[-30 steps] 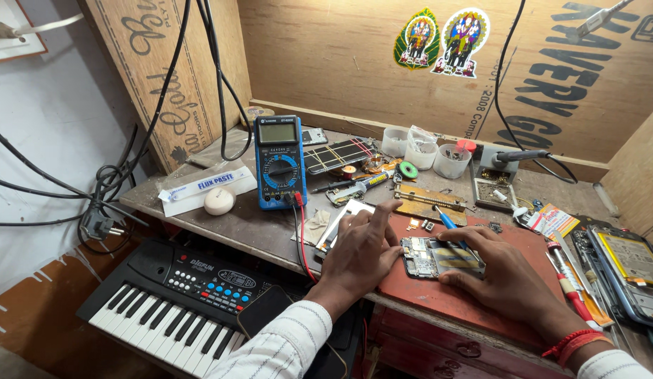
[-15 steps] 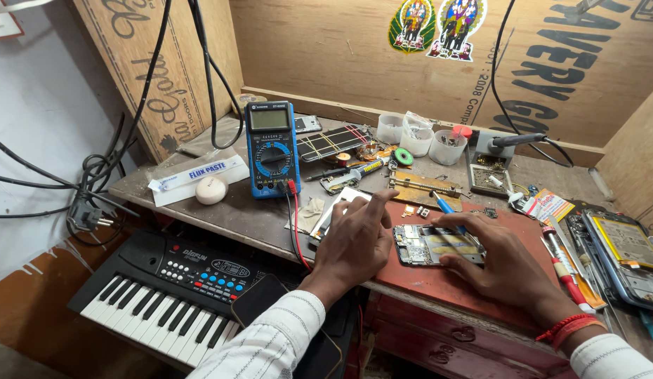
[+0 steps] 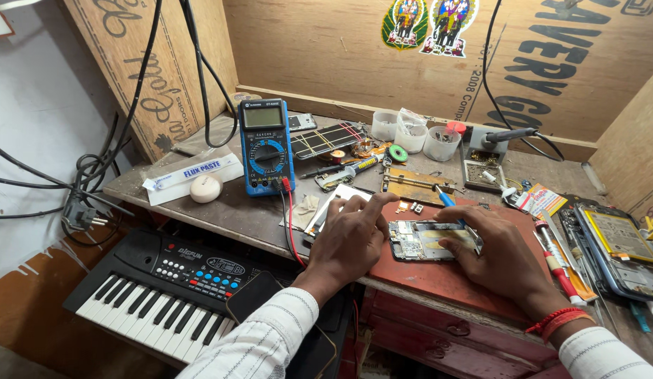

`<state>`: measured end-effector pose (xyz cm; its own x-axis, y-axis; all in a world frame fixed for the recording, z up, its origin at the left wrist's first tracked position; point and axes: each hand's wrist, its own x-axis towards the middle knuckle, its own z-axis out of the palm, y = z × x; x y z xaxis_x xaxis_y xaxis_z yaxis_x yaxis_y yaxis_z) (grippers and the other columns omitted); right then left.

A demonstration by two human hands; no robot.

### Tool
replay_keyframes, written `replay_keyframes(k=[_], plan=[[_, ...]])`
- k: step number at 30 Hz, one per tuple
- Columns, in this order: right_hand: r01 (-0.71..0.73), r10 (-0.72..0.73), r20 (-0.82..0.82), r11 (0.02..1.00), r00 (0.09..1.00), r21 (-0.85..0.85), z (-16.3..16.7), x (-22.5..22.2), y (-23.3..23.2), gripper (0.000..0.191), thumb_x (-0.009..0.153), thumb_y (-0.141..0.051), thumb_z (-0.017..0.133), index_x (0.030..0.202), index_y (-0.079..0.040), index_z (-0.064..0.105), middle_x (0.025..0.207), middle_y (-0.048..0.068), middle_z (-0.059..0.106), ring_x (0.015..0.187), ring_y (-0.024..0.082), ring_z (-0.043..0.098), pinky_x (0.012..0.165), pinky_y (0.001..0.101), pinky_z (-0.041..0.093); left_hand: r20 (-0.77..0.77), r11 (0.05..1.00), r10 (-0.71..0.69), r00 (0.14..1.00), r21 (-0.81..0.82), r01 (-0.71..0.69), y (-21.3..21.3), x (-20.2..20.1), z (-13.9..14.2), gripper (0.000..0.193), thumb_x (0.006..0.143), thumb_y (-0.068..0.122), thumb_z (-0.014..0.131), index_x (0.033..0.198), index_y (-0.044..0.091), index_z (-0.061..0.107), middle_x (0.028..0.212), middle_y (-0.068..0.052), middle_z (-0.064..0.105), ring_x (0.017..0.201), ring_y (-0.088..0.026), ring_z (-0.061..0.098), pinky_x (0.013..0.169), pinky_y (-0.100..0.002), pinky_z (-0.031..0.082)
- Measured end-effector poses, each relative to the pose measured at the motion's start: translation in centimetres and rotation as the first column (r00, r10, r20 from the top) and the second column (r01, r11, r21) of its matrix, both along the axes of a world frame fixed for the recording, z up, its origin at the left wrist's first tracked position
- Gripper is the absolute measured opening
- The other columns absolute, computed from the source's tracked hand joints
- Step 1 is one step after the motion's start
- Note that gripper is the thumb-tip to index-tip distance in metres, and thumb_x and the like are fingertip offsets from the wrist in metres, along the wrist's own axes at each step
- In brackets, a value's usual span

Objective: The person works on a disassembled smartphone at a repair bench, using a blue-handled pry tool to lift and reposition internal components of the phone body. They steady the phone with one hand while prying, then pick up a small screwdriver and continue working on the phone's internals.

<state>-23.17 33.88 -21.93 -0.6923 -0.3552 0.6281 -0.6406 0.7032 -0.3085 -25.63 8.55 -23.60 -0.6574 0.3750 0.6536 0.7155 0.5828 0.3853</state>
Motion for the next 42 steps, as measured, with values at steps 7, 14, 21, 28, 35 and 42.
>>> replay_keyframes(k=[7, 14, 21, 28, 35, 42], plan=[[0.014, -0.014, -0.034, 1.000, 0.999, 0.002, -0.5, -0.2, 0.7, 0.028, 0.088, -0.004, 0.068, 0.116, -0.008, 0.069, 0.111, 0.012, 0.076, 0.105, 0.031, 0.073, 0.089, 0.0400, 0.056, -0.023, 1.000, 0.006, 1.000, -0.018, -0.007, 0.2, 0.0, 0.0, 0.053, 0.084, 0.004, 0.068, 0.135, 0.015, 0.054, 0.082, 0.004, 0.073, 0.097, -0.020, 0.064, 0.097, -0.044, 0.041], [0.039, -0.041, -0.058, 0.999, 0.997, -0.035, -0.5, 0.2, 0.7, 0.031, 0.093, -0.009, 0.066, 0.124, -0.007, 0.067, 0.110, 0.011, 0.077, 0.106, 0.029, 0.074, 0.089, 0.0401, 0.057, -0.185, 1.000, 0.030, 0.982, 0.002, -0.031, 0.3, 0.2, 0.0, 0.027, 0.082, 0.007, 0.068, 0.109, 0.012, 0.070, 0.090, -0.003, 0.069, 0.099, -0.024, 0.063, 0.093, -0.043, 0.042], [0.067, -0.069, -0.110, 0.997, 0.992, -0.022, 0.3, 0.7, 0.4, 0.032, 0.089, -0.016, 0.071, 0.120, -0.008, 0.069, 0.112, 0.014, 0.073, 0.102, 0.032, 0.072, 0.083, 0.0400, 0.057, -0.149, 0.999, 0.024, 0.989, -0.034, -0.029, 0.2, 0.5, 0.3, 0.017, 0.080, 0.026, 0.071, 0.087, 0.012, 0.076, 0.089, -0.002, 0.069, 0.099, -0.021, 0.063, 0.095, -0.043, 0.042], [0.127, -0.120, 0.066, 0.986, 0.991, -0.109, -0.5, 0.4, 0.6, 0.041, 0.092, -0.016, 0.069, 0.131, -0.007, 0.057, 0.099, 0.010, 0.075, 0.092, 0.025, 0.076, 0.077, 0.0374, 0.057, -0.165, 0.994, -0.017, 0.986, -0.109, -0.001, 0.0, 0.6, 0.5, 0.043, 0.074, 0.050, 0.078, 0.090, 0.009, 0.079, 0.092, -0.004, 0.073, 0.105, -0.024, 0.062, 0.097, -0.045, 0.040], [0.070, -0.070, -0.040, 0.997, 0.997, -0.013, -0.7, 0.4, 0.9, 0.029, 0.081, -0.014, 0.076, 0.106, -0.009, 0.063, 0.095, 0.009, 0.073, 0.081, 0.022, 0.073, 0.072, 0.0363, 0.057, -0.150, 0.994, -0.005, 0.989, -0.109, -0.011, -0.1, 0.3, 0.3, 0.039, 0.075, 0.049, 0.078, 0.087, 0.012, 0.080, 0.092, -0.002, 0.075, 0.106, -0.024, 0.062, 0.099, -0.045, 0.040], [0.001, 0.000, -0.051, 1.000, 0.999, 0.020, -0.1, 1.1, 0.0, 0.029, 0.082, -0.014, 0.075, 0.109, -0.007, 0.064, 0.102, 0.009, 0.073, 0.082, 0.023, 0.071, 0.072, 0.0363, 0.057, -0.159, 0.995, -0.009, 0.987, -0.096, -0.007, -0.2, 0.3, 0.0, 0.040, 0.074, 0.050, 0.078, 0.086, 0.011, 0.080, 0.090, -0.003, 0.075, 0.104, -0.025, 0.062, 0.097, -0.045, 0.040]])
